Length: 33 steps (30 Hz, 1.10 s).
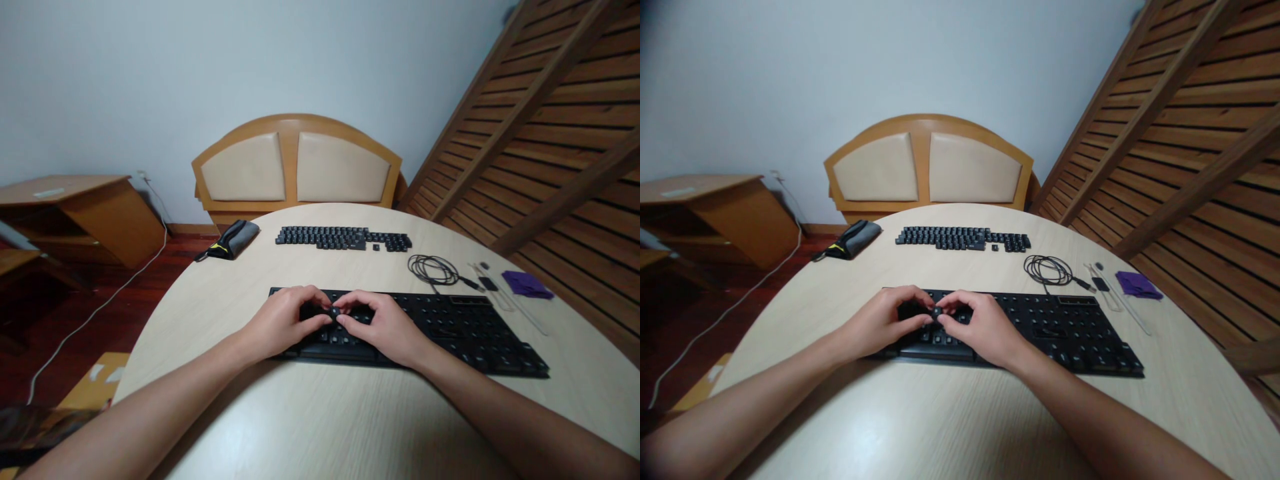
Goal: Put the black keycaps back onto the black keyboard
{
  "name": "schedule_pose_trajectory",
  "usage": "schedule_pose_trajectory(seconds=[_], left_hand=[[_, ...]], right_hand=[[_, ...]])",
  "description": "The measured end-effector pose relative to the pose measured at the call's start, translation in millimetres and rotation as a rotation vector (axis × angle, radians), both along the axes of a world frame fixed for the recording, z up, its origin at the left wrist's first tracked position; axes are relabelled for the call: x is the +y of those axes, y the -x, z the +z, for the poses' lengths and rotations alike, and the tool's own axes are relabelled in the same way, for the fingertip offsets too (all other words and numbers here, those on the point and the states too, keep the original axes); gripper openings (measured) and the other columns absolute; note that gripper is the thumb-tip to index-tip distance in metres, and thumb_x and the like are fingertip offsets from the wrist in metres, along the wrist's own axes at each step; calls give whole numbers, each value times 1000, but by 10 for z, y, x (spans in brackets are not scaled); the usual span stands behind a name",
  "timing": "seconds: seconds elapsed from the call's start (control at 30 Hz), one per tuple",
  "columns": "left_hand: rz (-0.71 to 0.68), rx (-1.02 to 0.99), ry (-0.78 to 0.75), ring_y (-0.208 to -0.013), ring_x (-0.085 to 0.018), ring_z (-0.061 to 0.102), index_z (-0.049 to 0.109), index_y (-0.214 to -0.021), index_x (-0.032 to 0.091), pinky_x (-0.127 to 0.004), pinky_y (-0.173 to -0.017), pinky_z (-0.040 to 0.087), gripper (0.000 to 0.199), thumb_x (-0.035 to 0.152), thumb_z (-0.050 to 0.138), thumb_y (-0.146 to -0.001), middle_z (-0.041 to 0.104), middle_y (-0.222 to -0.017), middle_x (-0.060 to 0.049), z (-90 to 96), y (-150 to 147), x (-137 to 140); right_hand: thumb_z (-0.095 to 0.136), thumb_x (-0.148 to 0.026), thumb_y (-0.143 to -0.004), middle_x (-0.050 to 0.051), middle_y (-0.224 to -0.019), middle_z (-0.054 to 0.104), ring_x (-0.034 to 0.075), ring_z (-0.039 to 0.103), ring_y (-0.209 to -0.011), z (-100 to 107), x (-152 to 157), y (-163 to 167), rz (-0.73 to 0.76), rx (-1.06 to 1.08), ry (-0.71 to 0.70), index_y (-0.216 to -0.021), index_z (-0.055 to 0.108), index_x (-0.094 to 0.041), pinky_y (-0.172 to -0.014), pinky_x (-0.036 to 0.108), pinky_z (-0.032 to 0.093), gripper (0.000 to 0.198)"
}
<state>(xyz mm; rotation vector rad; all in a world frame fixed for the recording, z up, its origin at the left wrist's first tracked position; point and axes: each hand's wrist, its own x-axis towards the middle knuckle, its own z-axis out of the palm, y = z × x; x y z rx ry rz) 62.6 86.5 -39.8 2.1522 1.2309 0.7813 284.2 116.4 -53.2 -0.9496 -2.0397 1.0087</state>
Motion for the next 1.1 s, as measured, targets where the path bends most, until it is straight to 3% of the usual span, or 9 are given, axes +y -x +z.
schedule_pose_trajectory(seconds=[0.17,0.27,0.5,0.63,0.87,1.1], left_hand=[[-214,121,-64,-128,-27,55,57,-130,23,-44,-110,43,47,34,72,-87,60,-137,-11,39,120,16],[-289,195,-71,-139,-30,45,55,-134,21,-48,-116,36,53,36,73,-86,52,-146,-15,54,142,15],[-301,243,-72,-138,-31,46,56,-134,19,-51,-117,36,50,37,70,-89,55,-143,-16,79,130,22],[-288,273,-64,-142,-33,42,55,-134,18,-53,-118,34,52,38,70,-89,49,-149,-17,59,142,23],[-288,274,-61,-144,-32,40,55,-134,18,-52,-118,34,53,42,69,-89,47,-151,-17,25,165,33],[-262,343,-31,-150,-31,29,53,-137,18,-50,-122,29,50,40,63,-94,32,-161,-17,20,167,19]], right_hand=[[68,-24,-80,3,-89,75,19,68,-85,-13,7,-6,11,-10,11,-94,72,-21,-83,33,53,15],[68,-23,-79,3,-91,75,20,68,-87,-1,5,-5,15,-29,29,-91,72,-21,-85,34,52,13],[66,-23,-80,4,-95,76,20,69,-90,42,-1,-8,53,-7,48,-95,71,-20,-86,35,54,16],[64,-23,-82,5,-101,77,22,69,-99,63,-4,-21,73,-26,47,-98,74,-22,-93,38,52,19],[65,-26,-83,5,-96,77,21,70,-92,73,-11,-15,83,-32,85,-95,73,-20,-88,35,53,16],[65,-24,-84,4,-96,76,20,68,-92,60,-20,-28,87,-60,63,-96,73,-20,-88,34,51,15]])
